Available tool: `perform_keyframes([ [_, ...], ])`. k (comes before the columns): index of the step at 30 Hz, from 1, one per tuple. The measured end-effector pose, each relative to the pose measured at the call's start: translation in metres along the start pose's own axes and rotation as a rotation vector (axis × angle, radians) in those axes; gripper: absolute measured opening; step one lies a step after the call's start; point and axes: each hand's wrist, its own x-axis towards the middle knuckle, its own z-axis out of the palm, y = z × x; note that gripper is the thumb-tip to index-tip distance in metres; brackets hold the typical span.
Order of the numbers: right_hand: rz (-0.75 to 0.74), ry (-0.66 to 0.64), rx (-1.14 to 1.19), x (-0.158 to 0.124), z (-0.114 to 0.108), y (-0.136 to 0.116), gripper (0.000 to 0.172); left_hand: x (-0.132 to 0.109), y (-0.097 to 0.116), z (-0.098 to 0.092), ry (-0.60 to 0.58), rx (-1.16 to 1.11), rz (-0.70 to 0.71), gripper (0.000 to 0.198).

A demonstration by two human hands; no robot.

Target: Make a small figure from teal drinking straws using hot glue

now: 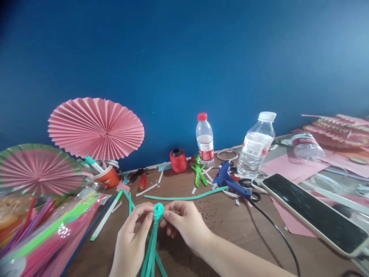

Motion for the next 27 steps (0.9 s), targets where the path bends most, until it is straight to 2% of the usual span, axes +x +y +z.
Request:
perform_keyframes([
  [2, -0.021, 0.018, -0.032, 0.0003, 0.0005, 0.0015, 0.024, -0.002, 0.0001, 0.0011, -0.007, 0.045, 0.009, 0.01],
  [5, -0.069, 0.051, -0.037, 0.0001, 0.0014, 0.0038, 0.022, -0.0048, 0.0009, 0.0059, -0.006, 0.052, -0.017, 0.023],
  [8, -0.101, 0.071, -0.044, -0.0008, 0.0026, 0.0053, 0.02, -0.0046, 0.0025, 0.0094, 0.016, 0.066, -0.073, 0.03],
  [13, -0.168, 0.073, -0.136, -0.0018, 0.0014, 0.0068, 0.018, 0.0021, 0.0033, 0.0071, -0.024, -0.066, -0.241, 0.032],
  [18, -0.194, 0.081, -0.222, -0.0028, -0.0006, 0.0043, 0.014, 0.0046, -0.0003, 0.0081, 0.01, -0.176, -0.245, 0.031],
  [23, -0.218, 0.045, -0.19, -0.0051, -0.0006, 0.0043, 0.016, 0.0044, -0.0024, 0.0096, 0.003, -0.182, -0.272, 0.032],
  [27, -0.249, 0.146, -0.221, -0.0046, -0.0019, 0.0083, 0.021, 0.0045, 0.0009, 0.0102, -0.018, -0.245, -0.312, 0.033],
])
